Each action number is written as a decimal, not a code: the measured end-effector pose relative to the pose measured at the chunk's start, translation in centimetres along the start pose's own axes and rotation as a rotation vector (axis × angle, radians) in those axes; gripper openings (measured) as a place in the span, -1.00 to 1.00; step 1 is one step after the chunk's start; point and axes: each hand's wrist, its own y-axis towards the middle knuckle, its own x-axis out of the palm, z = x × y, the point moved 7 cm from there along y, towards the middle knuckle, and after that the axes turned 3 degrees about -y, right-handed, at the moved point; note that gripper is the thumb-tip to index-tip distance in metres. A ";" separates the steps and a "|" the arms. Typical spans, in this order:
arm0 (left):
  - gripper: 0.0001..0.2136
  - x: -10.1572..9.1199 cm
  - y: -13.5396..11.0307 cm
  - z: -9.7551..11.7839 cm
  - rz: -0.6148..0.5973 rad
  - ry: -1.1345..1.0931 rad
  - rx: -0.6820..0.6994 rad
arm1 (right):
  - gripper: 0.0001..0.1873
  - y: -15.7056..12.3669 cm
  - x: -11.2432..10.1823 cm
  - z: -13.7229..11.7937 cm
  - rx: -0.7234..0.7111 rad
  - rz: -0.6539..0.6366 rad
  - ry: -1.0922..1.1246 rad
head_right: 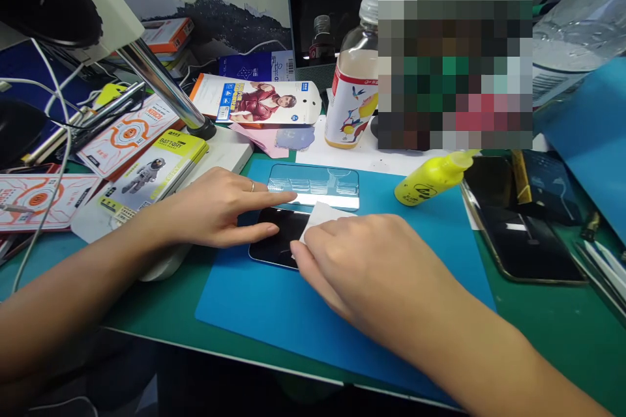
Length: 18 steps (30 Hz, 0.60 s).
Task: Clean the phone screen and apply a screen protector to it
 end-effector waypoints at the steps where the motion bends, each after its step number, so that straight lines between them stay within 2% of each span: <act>1: -0.59 -0.1 0.0 0.0 0.019 0.002 0.001 | -0.49 0.0 0.0 0.0 -0.011 0.006 0.005; 6: -0.62 -0.3 0.0 0.3 0.054 -0.020 0.032 | -0.39 0.1 0.9 -0.7 -0.134 0.068 0.014; 9: -0.59 -0.3 0.1 0.4 0.047 -0.026 0.037 | -0.32 0.1 1.5 -0.4 -0.149 0.043 0.010; 14: -0.31 0.2 0.3 0.1 -0.070 -0.060 -0.012 | -0.34 -0.3 0.7 1.4 -0.099 -0.033 0.073; 18: -0.23 0.7 0.4 -0.1 -0.173 -0.070 -0.057 | -0.33 -1.0 -0.5 2.6 -0.077 -0.070 0.107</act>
